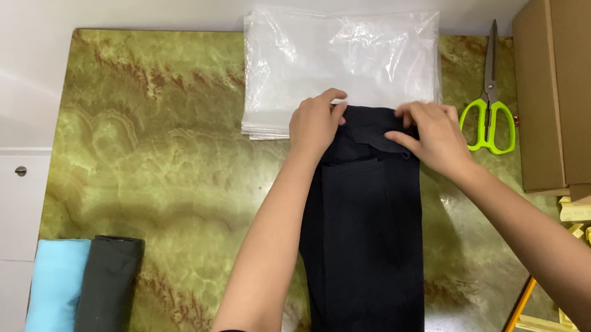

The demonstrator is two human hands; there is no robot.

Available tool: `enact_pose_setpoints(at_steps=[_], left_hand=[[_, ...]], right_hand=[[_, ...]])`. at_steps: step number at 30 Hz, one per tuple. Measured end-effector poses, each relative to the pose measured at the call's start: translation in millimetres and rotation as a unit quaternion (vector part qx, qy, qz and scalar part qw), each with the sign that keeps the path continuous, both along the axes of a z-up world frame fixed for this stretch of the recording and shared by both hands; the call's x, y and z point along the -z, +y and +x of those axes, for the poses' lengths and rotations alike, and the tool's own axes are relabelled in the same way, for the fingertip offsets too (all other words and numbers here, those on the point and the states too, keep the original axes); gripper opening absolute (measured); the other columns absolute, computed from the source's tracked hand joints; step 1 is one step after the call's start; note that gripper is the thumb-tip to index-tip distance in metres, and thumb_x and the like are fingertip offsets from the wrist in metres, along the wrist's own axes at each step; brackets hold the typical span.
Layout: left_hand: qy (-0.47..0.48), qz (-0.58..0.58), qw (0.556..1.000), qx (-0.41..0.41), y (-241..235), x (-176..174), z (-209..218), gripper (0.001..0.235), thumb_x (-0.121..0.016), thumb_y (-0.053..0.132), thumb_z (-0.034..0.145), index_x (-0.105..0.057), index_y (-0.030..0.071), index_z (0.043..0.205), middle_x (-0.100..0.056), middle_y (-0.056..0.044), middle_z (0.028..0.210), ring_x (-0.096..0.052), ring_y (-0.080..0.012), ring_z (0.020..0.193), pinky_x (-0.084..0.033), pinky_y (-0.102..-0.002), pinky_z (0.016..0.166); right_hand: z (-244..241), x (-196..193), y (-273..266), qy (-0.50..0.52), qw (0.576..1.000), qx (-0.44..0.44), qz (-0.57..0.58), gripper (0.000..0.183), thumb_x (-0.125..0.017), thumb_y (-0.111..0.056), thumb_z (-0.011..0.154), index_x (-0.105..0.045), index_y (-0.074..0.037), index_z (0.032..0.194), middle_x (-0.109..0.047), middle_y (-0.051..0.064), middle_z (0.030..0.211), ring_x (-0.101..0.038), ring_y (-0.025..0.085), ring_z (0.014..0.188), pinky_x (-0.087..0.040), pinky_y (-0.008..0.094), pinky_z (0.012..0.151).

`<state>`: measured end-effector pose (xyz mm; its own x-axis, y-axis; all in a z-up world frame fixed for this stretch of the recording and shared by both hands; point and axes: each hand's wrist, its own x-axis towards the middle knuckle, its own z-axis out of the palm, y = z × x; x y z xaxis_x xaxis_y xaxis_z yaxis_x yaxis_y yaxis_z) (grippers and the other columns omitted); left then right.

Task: Removing clothes from hangers and folding them neatly on a table

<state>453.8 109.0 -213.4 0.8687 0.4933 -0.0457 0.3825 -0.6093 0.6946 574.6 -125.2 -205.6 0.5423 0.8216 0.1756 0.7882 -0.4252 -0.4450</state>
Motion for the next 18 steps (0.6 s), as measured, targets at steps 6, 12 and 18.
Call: enact_pose_setpoints(at_steps=[6, 12, 18], left_hand=[[0.089, 0.073, 0.992, 0.043, 0.8, -34.2, -9.8, 0.062, -0.087, 0.017, 0.087, -0.065, 0.014, 0.145, -0.06, -0.016, 0.137, -0.059, -0.0371, 0.126, -0.064, -0.05, 0.093], [0.047, 0.14, 0.981, 0.129, 2.4, -12.7, -21.4, 0.048, -0.083, 0.008, 0.086, -0.069, 0.015, 0.131, -0.071, -0.007, 0.107, -0.063, -0.028, 0.107, -0.057, -0.043, 0.091], [-0.207, 0.391, 0.873, 0.205, -22.5, 15.6, -78.4, 0.009, -0.069, 0.016, 0.098, -0.066, 0.018, 0.106, -0.065, -0.006, 0.102, -0.06, -0.0251, 0.118, -0.043, -0.044, 0.109]], right_hand=[[16.0, -12.8, 17.6, 0.121, 0.979, 0.085, -0.142, 0.08, -0.096, -0.042, 0.075, -0.065, -0.011, 0.143, -0.063, 0.014, 0.127, -0.057, 0.035, 0.122, -0.036, 0.05, 0.094], [24.5, 21.5, -4.0, 0.041, 0.997, 0.024, -0.067, 0.03, -0.09, -0.028, 0.081, -0.073, -0.022, 0.105, -0.071, -0.005, 0.096, -0.064, 0.022, 0.106, -0.04, 0.039, 0.089], [-8.9, 29.7, -44.0, -0.135, 0.983, -0.083, -0.089, 0.037, -0.088, -0.017, 0.07, -0.066, -0.025, 0.099, -0.062, -0.002, 0.105, -0.059, 0.024, 0.111, -0.046, 0.04, 0.092]])
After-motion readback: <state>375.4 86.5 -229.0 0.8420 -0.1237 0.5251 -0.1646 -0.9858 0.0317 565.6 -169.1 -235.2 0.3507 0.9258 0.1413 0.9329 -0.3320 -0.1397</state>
